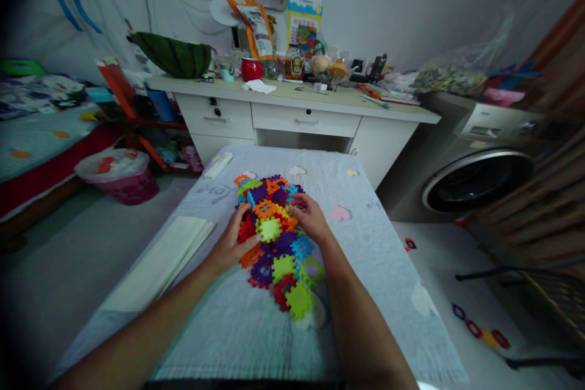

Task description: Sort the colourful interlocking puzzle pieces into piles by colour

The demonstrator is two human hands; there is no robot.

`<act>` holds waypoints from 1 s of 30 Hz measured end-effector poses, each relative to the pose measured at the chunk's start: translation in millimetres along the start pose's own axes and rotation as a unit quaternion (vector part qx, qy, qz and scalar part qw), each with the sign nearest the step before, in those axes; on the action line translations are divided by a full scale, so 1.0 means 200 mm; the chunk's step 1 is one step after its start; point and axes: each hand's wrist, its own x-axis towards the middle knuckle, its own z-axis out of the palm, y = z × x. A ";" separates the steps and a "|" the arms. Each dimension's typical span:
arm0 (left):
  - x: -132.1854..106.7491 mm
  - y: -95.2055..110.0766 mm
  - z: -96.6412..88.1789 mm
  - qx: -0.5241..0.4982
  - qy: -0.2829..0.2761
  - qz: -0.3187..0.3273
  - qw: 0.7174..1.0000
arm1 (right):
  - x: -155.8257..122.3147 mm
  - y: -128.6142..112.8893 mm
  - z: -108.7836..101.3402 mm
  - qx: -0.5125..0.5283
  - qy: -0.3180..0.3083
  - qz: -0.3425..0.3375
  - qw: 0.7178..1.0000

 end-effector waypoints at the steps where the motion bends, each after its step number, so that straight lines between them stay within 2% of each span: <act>1: 0.00 0.01 0.00 0.003 -0.014 0.002 1.000 | 0.00 -0.01 0.01 0.033 -0.007 -0.002 0.999; 4: 0.02 0.04 0.01 0.052 -0.043 0.015 0.998 | 0.01 -0.04 0.01 0.072 -0.009 -0.013 0.997; 6: 0.05 0.07 0.00 0.113 -0.031 0.024 0.993 | 0.01 -0.03 -0.01 0.051 0.025 -0.031 0.998; 8: 0.10 0.09 -0.03 0.155 -0.005 0.037 0.987 | 0.02 0.01 -0.04 -0.019 0.085 -0.052 0.995; 10: 0.17 0.09 -0.06 0.170 0.018 0.053 0.984 | 0.03 0.06 -0.08 -0.121 0.148 -0.061 0.980; 13: 0.32 0.04 -0.11 0.182 0.018 0.029 0.983 | 0.03 0.14 -0.11 -0.238 0.195 -0.047 0.950; 17: 0.55 -0.10 -0.16 0.237 -0.007 -0.048 0.970 | 0.03 0.19 -0.12 -0.291 0.177 -0.033 0.940; 21: 0.71 -0.24 -0.16 0.249 -0.013 -0.103 0.963 | 0.04 0.20 -0.12 -0.334 0.145 -0.038 0.931; 25: 0.79 -0.33 -0.13 0.244 -0.032 -0.131 0.960 | 0.05 0.22 -0.13 -0.349 0.130 -0.033 0.927; 30: 0.80 -0.32 -0.15 0.214 -0.082 -0.098 0.968 | 0.04 0.21 -0.13 -0.349 0.122 -0.025 0.929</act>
